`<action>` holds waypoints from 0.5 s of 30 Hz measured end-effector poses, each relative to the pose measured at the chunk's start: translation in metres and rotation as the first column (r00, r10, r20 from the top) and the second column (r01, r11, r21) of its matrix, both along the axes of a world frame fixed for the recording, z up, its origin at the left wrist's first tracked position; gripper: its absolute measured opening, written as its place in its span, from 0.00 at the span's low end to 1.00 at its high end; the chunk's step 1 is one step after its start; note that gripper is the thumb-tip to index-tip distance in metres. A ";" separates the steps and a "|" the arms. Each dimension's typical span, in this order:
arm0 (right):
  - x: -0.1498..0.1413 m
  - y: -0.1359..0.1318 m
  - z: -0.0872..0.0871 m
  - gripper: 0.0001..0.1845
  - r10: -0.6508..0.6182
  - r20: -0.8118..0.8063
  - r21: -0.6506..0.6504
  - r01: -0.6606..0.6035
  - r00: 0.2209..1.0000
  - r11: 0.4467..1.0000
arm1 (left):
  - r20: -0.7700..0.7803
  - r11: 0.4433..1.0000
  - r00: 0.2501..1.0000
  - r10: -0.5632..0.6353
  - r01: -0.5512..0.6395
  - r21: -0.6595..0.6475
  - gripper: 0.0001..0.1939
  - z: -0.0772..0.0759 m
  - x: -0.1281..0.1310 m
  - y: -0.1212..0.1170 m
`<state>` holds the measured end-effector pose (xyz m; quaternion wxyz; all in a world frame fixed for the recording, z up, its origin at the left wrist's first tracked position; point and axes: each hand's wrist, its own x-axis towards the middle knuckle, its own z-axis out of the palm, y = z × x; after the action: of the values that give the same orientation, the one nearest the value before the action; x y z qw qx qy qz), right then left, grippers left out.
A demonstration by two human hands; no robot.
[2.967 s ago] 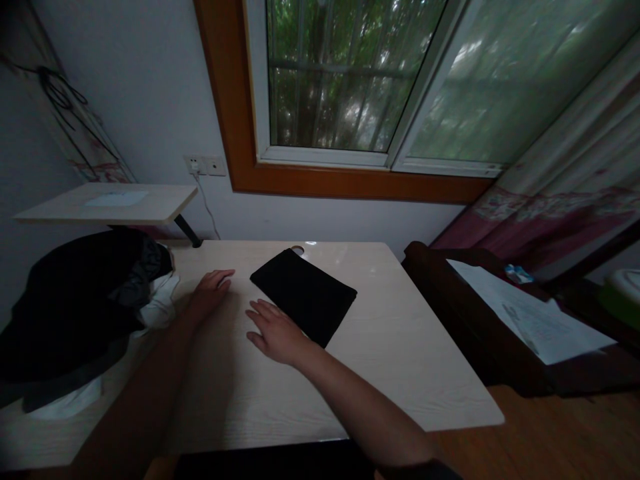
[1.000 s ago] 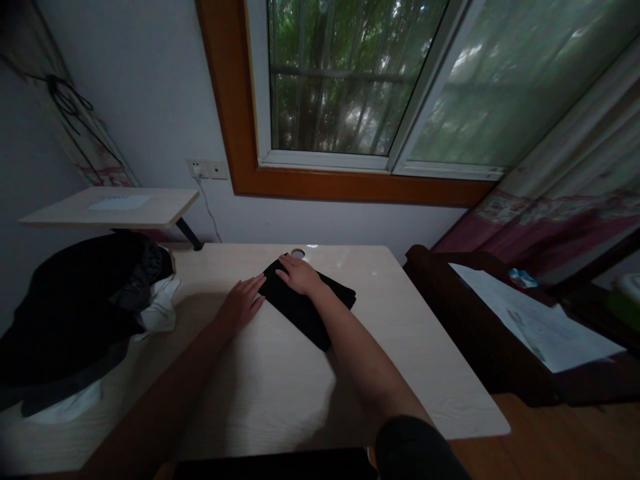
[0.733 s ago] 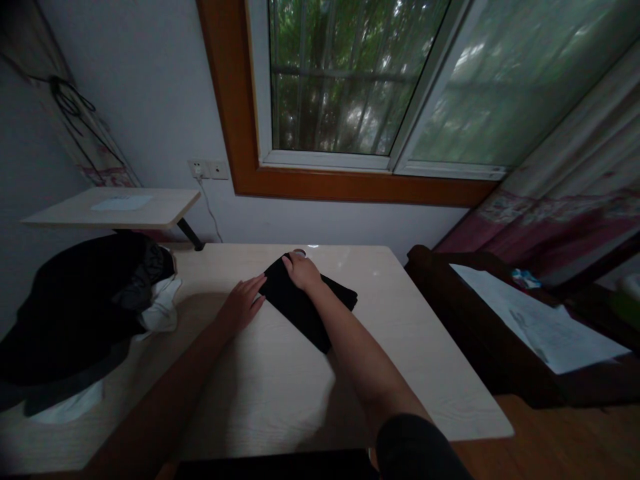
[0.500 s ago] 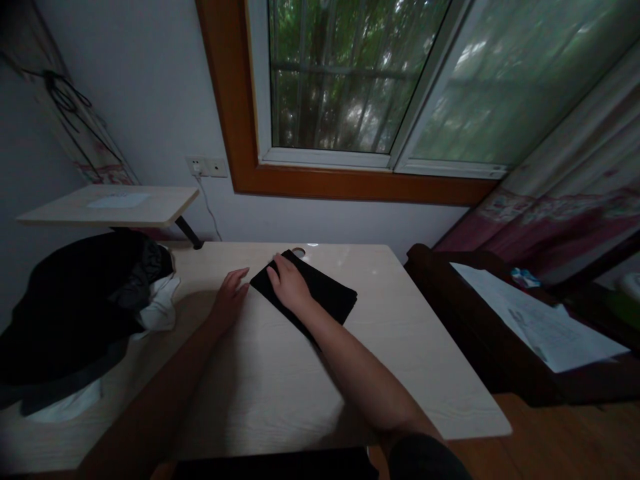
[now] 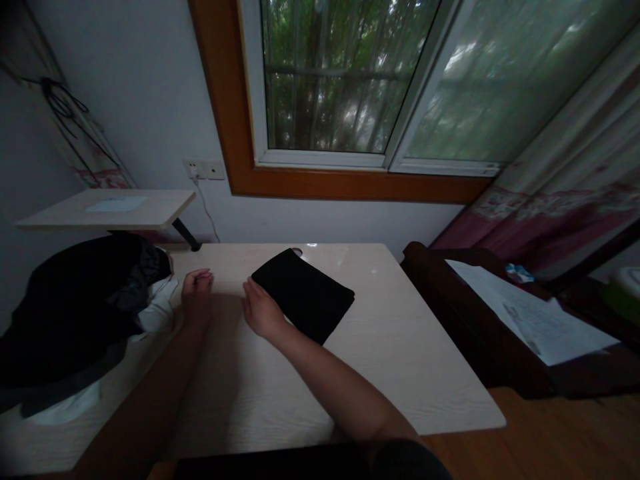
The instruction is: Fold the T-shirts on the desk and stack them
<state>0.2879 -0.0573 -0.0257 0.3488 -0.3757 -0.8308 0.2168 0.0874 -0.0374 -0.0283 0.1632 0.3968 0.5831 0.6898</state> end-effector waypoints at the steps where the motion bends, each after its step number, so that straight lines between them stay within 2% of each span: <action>1: 0.000 0.004 0.001 0.28 -0.017 0.013 0.003 0.017 1.000 1.000 | 0.004 1.000 1.000 0.009 -0.009 0.000 0.11 0.001 0.001 0.000; 7: 0.015 0.035 0.000 0.29 -0.208 0.081 -0.001 0.209 0.975 0.978 | -0.063 0.999 0.998 0.003 -0.005 -0.033 0.09 0.008 0.007 -0.003; 15: 0.078 0.072 -0.003 0.31 -0.511 0.106 0.002 0.514 0.853 0.858 | -0.042 0.998 0.999 -0.023 0.020 -0.066 0.10 0.010 0.008 -0.004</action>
<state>0.3657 0.0147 -0.0283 0.3459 -0.5984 -0.7146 0.1077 0.0951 -0.0409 -0.0184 0.1709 0.4123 0.6044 0.6599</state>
